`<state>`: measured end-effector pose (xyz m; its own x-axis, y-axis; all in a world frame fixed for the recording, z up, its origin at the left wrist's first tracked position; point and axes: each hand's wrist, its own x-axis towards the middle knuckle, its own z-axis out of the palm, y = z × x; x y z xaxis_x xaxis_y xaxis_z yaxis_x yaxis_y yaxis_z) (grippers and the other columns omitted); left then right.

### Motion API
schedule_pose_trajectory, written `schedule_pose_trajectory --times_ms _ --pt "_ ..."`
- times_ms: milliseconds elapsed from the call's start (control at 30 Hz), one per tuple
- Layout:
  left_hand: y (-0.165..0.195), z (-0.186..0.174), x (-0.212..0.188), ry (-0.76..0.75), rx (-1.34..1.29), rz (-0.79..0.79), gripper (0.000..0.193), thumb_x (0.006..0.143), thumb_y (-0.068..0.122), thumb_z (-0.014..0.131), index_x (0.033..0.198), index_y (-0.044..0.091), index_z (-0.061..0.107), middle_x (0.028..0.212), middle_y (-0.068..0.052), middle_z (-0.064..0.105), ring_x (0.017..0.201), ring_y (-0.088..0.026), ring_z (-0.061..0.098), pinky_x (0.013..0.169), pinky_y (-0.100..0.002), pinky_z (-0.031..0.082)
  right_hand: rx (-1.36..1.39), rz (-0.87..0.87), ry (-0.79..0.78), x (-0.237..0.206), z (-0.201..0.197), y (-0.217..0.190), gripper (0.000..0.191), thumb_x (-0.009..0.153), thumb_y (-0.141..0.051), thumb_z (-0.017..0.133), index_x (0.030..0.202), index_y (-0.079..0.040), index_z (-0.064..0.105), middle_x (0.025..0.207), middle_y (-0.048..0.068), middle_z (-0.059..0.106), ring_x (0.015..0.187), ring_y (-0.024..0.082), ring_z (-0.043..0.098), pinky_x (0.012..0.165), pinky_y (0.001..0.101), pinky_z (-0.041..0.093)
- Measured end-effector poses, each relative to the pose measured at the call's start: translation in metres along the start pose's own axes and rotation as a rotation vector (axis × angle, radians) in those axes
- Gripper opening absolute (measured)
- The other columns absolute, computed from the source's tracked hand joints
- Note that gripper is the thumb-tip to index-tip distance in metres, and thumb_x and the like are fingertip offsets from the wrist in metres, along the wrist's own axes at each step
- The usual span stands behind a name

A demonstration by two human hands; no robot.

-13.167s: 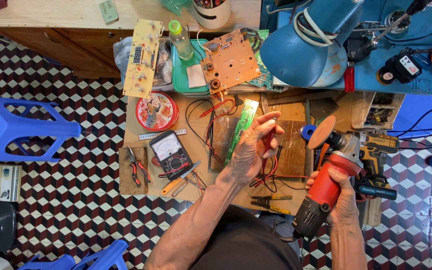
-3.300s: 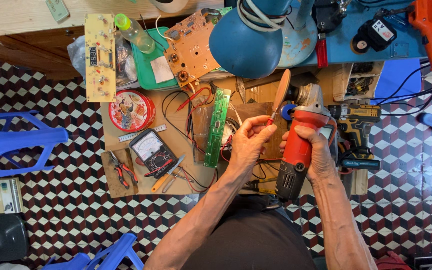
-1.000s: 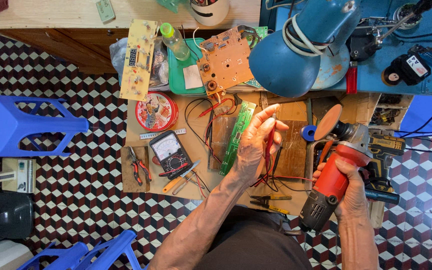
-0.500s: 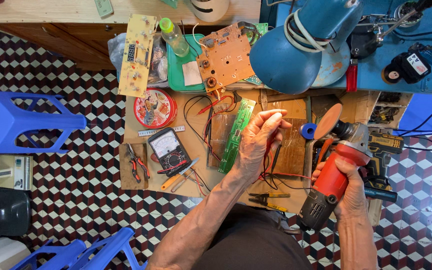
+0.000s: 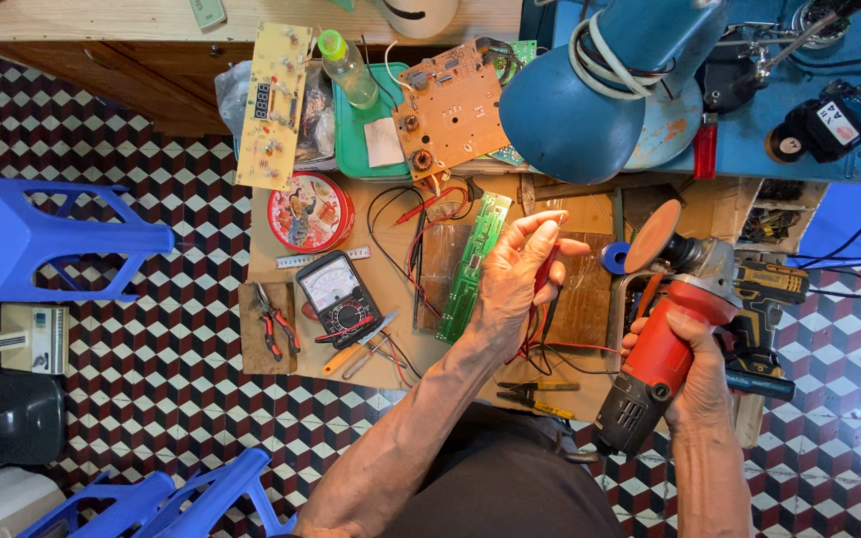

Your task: The person uses a handheld angle grinder to grind the tip of a multimeter probe wire. They repeatedly press the spinning grinding wheel against the wire tip while holding the probe with the other hand.

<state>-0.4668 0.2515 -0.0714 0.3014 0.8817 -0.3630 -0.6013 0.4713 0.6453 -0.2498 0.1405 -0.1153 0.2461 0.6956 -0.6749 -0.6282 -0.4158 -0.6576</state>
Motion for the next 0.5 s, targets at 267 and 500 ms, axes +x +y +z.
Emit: schedule_pose_trajectory --times_ms 267,500 --pt "0.0 -0.005 0.001 0.002 -0.022 -0.001 0.03 0.111 0.025 0.052 0.135 0.007 0.057 0.104 -0.013 0.073 0.069 -0.002 0.058 0.049 -0.015 0.042 -0.013 -0.01 0.01 -0.001 0.004 0.0 0.054 0.084 -0.03 0.074 0.128 -0.005 0.054 0.097 0.01 0.067 0.081 0.021 0.07 0.073 0.0364 0.063" --pt "-0.002 -0.013 0.004 -0.011 -0.119 -0.051 0.03 0.112 0.027 0.048 0.135 0.009 0.054 0.104 -0.015 0.073 0.066 -0.003 0.058 0.047 -0.014 0.041 -0.002 0.016 0.0 0.001 0.004 0.001 0.055 0.084 -0.031 0.075 0.128 -0.004 0.054 0.097 0.01 0.067 0.081 0.021 0.07 0.072 0.037 0.063"
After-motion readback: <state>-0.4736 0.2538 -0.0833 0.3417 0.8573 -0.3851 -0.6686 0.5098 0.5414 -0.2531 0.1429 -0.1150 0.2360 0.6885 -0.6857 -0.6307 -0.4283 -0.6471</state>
